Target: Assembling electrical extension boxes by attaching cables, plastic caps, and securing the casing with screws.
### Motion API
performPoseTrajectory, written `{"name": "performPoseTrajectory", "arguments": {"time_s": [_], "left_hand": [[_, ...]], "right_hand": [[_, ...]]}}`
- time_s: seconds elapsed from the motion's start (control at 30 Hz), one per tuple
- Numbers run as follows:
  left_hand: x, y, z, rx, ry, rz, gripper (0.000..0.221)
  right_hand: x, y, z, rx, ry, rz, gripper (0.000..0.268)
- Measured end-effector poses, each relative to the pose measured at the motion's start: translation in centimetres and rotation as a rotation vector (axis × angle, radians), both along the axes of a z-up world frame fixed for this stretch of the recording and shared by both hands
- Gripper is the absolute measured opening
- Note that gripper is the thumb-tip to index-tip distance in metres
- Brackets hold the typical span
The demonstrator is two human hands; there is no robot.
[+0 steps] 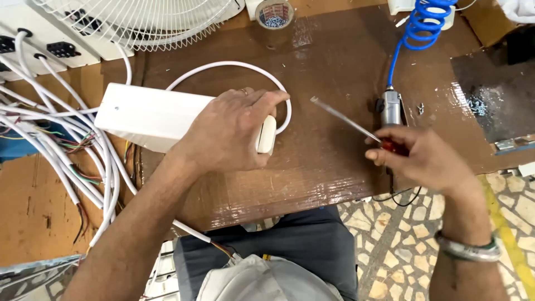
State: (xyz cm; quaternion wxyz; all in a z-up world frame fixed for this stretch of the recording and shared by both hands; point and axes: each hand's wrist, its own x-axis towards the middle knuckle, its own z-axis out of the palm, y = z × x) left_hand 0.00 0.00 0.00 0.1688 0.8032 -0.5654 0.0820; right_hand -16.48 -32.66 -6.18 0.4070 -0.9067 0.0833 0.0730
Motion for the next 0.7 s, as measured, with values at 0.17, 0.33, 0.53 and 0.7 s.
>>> {"name": "performPoseTrajectory", "arguments": {"time_s": [0.17,0.33,0.53,0.7], "left_hand": [[-0.1,0.1,0.1,0.024,0.001,0.001,0.096],[0.7,2.1,-1.3,-0.011,0.007,0.062,0.115],[1.9,2.7,-0.9,0.032,-0.024,0.164,0.098],[4.5,1.8,-0.2,0.126,0.040,0.129,0.104]], "right_hand": [[-2.0,3.7,-4.5,0.338,-0.174,-0.006,0.018],[-1.8,9.2,-4.7,0.443,-0.247,-0.232,0.015],[-0.5,11.7,-5.1,0.618,-0.211,-0.357,0.011],[0.2,12.9,-5.1,0.709,-0.226,-0.369,0.012]]}}
